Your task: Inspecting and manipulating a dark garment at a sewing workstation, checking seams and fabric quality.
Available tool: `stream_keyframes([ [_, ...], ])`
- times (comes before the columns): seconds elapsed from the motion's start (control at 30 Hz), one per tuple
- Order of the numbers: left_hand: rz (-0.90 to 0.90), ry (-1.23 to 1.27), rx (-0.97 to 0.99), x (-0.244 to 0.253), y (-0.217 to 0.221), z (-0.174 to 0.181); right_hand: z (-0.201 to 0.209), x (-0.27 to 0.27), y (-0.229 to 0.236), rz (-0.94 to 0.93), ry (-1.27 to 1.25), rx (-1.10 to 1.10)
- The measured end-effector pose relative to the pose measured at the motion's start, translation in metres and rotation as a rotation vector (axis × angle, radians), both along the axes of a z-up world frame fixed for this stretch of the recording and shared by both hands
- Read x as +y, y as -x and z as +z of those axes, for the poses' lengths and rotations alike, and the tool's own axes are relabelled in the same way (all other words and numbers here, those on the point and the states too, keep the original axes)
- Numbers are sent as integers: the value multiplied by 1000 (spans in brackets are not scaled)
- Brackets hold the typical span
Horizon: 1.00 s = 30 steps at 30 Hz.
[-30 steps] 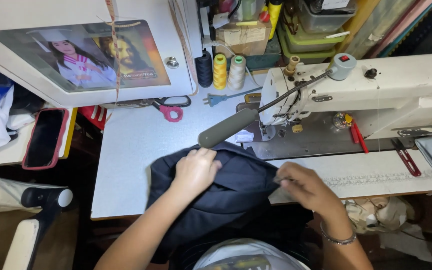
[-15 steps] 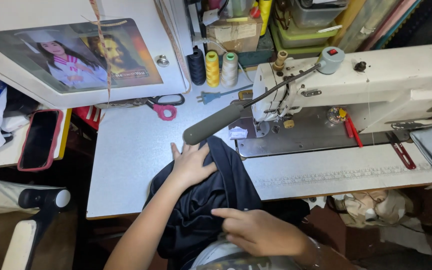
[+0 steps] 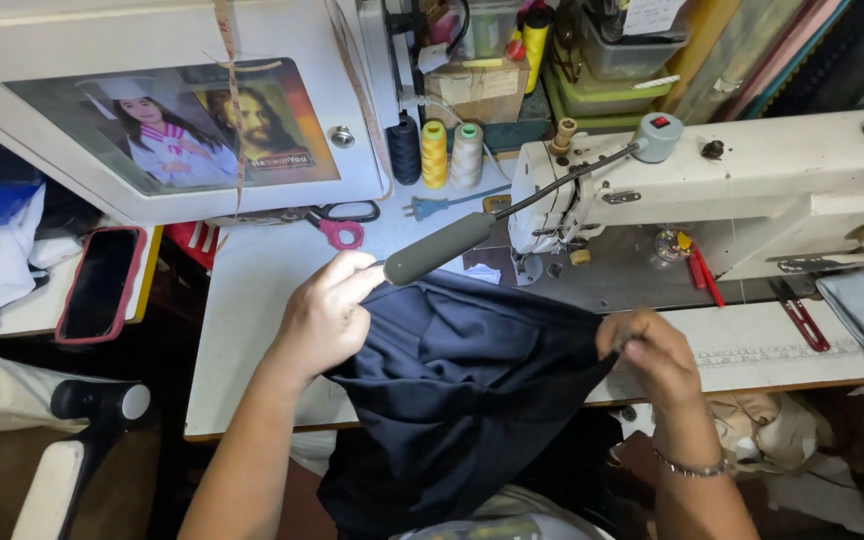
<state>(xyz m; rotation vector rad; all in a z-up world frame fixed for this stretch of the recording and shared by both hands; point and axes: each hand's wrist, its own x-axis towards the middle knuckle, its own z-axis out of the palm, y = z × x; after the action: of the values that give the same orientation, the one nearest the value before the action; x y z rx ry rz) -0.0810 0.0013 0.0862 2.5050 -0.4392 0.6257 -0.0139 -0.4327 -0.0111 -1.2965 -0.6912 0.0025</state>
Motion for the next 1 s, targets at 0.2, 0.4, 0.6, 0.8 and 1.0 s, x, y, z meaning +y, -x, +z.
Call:
stream_keyframes([
  [0.2,-89,270,143,-2,2,25,-15,22,-24,27,-187,55],
  [0.4,21,119,29,1,-5,-5,-5,37,-15,95,-263,20],
  [0.6,119,-175,-233,-26,-11,-29,15,63,-1,143,-285,-21],
  [0.8,-251,403,337,-63,-28,-48,51,107,27,224,-212,-79],
  [1.0,-265,539,755,-67,-57,-104,168,195,93,671,274,-512],
])
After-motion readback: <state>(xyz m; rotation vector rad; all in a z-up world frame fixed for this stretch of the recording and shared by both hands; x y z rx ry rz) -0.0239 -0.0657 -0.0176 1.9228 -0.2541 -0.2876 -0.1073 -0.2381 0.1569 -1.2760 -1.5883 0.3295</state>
